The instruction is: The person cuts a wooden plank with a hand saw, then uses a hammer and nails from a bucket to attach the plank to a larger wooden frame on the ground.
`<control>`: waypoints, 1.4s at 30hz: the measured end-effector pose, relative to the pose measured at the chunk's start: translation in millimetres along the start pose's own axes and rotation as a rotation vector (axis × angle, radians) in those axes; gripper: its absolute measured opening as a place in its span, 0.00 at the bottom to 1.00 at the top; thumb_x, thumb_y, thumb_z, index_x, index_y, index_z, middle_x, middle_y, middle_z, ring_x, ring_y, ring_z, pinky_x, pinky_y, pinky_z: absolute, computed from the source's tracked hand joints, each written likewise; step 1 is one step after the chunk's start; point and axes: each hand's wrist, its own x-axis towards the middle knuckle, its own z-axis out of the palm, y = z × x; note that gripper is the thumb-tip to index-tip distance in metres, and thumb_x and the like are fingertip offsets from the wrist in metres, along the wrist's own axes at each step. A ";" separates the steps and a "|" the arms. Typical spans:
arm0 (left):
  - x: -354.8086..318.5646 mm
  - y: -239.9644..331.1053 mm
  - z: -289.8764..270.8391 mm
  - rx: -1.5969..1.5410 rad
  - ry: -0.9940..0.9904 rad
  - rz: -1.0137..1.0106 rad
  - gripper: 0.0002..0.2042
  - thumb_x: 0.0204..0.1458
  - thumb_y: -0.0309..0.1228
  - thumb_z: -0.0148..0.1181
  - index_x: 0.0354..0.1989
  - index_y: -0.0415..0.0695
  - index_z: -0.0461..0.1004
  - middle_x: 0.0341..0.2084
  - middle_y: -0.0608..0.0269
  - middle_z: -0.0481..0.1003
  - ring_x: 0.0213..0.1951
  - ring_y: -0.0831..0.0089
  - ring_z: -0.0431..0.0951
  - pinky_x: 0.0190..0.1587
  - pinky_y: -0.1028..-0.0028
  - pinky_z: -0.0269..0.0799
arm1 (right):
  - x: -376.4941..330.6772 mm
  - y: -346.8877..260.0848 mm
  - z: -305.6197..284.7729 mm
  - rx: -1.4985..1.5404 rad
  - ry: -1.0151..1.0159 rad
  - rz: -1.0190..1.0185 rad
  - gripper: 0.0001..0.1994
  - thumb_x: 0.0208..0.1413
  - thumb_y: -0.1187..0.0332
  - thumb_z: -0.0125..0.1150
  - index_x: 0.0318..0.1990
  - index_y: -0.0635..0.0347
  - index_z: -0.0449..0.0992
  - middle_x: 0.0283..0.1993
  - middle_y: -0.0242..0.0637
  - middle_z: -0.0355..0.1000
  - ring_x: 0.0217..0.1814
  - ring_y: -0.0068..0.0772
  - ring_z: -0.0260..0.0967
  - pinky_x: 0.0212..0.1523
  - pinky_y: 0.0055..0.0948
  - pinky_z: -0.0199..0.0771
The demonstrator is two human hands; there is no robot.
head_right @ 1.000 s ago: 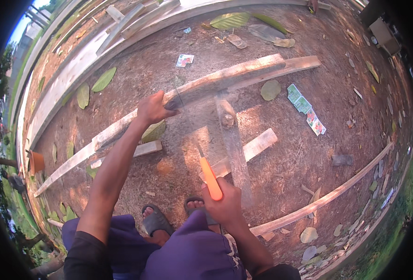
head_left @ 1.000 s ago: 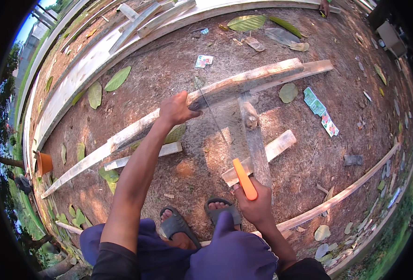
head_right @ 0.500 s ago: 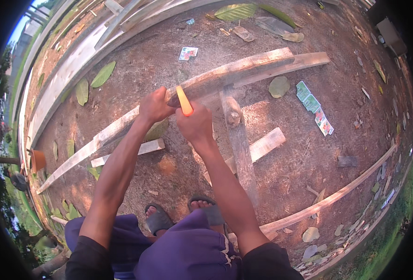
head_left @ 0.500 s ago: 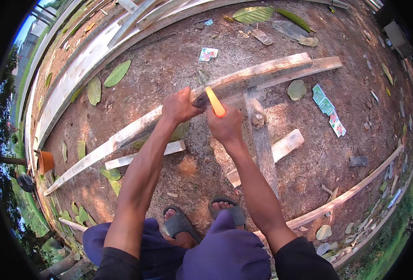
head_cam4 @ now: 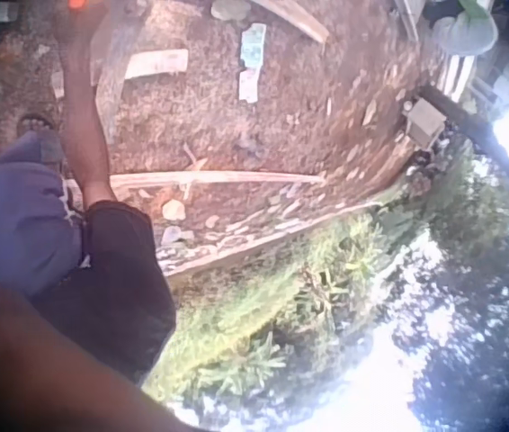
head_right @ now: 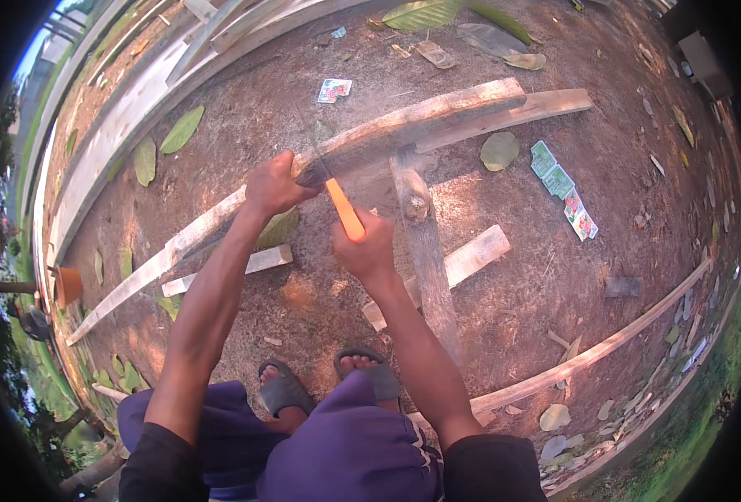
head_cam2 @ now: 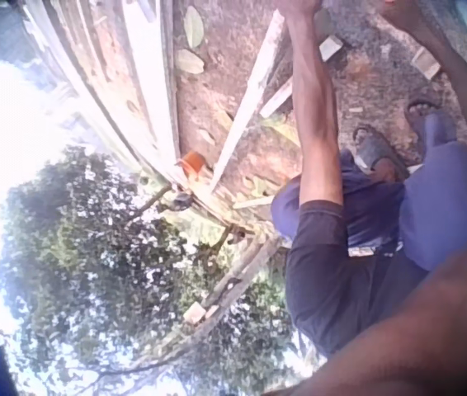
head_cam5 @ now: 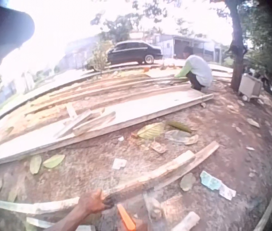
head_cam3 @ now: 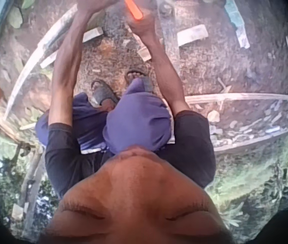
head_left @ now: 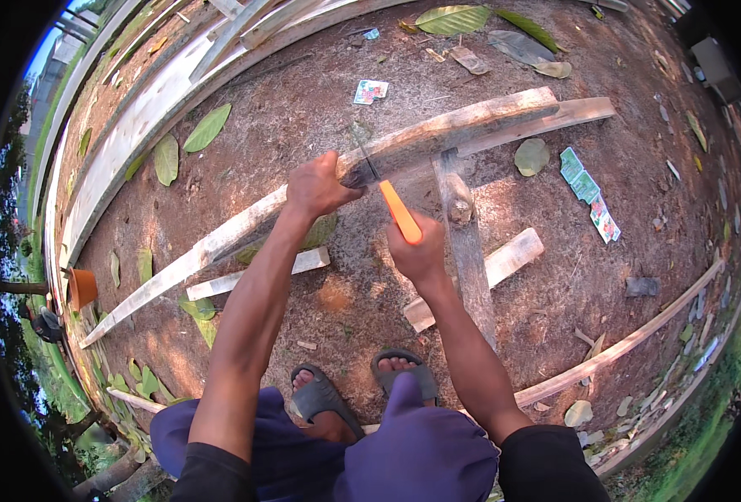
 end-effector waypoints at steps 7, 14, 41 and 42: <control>-5.6 -15.3 -2.7 0.009 -0.012 -0.014 0.36 0.37 0.63 0.73 0.34 0.39 0.70 0.32 0.46 0.80 0.39 0.49 0.83 0.44 0.57 0.78 | -59.2 -18.6 -18.1 -0.034 0.004 0.071 0.08 0.52 0.73 0.61 0.24 0.67 0.71 0.17 0.46 0.68 0.17 0.40 0.69 0.22 0.37 0.68; -12.2 -27.6 10.3 0.025 -0.025 -0.002 0.35 0.42 0.70 0.68 0.28 0.46 0.65 0.18 0.64 0.69 0.22 0.71 0.70 0.26 0.65 0.67 | -185.4 -38.5 -96.1 -0.111 -0.072 0.132 0.02 0.51 0.77 0.61 0.29 0.67 0.77 0.22 0.44 0.74 0.20 0.38 0.75 0.23 0.35 0.73; -8.0 -5.8 2.8 -0.034 0.023 -0.024 0.36 0.36 0.64 0.74 0.32 0.40 0.69 0.31 0.47 0.79 0.37 0.49 0.83 0.42 0.53 0.76 | 4.4 -26.1 5.5 -0.141 -0.003 0.084 0.10 0.53 0.68 0.63 0.27 0.67 0.74 0.22 0.55 0.71 0.23 0.56 0.72 0.26 0.44 0.71; -11.0 -10.6 -0.8 -0.031 0.032 -0.024 0.36 0.36 0.64 0.74 0.30 0.40 0.68 0.30 0.47 0.79 0.35 0.49 0.82 0.42 0.53 0.76 | -10.8 -28.2 6.9 -0.133 -0.026 0.096 0.10 0.53 0.67 0.63 0.27 0.67 0.74 0.22 0.55 0.71 0.23 0.56 0.72 0.26 0.44 0.71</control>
